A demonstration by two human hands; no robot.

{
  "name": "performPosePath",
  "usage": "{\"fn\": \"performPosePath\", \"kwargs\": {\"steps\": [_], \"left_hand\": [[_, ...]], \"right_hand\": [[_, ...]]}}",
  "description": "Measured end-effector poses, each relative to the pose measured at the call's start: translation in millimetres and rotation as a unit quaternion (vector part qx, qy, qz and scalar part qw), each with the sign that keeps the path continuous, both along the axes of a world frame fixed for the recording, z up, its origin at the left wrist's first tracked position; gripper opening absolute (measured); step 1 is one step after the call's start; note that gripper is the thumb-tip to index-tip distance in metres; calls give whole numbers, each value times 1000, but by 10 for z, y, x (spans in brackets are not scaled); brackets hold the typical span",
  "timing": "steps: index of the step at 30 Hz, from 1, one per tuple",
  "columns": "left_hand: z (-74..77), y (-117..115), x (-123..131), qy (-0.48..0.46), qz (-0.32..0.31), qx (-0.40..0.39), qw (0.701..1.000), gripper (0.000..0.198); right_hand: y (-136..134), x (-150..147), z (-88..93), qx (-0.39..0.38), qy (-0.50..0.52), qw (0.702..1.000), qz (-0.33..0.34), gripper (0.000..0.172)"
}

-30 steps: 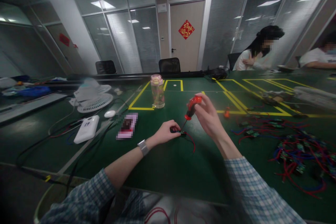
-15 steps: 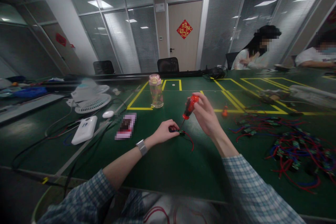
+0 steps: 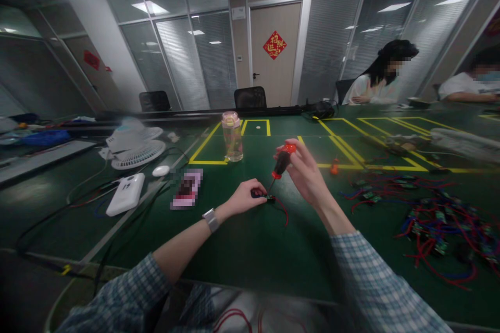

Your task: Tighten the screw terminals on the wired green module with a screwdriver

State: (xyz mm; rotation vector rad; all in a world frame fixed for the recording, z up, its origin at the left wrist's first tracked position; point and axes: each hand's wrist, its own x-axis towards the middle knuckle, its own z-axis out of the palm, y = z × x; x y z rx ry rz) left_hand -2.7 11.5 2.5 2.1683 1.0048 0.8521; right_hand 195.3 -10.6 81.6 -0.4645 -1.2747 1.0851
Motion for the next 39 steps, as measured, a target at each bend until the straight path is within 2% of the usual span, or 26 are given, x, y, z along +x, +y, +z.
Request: {"fn": "performPosePath", "kwargs": {"steps": [9,13,19,24,30,39], "left_hand": [[16,-6,-4,1,5,-19,1000,14],[3,0,-6,0,2,-18,1000,16],[-15,12,-21,1,-7,-12,1000,18],[-26,16,-16,4,-7,1,1000,18],[-16,14,-9,21,2,-2,1000,16],[22,-11,-28,14,-10,-8,1000,16]], "right_hand": [[-10,-13,10,-5,-11,1000,-3,33],[7,3,-10,1,-13,1000,9,27],[0,10,-10,15,-11,1000,-12,21],[-12,6,11,1,-5,1000,-4,33],[1,25,-2,9,-10,1000,-14,21],[10,54,-12,8,0,1000,-15,21]]}}
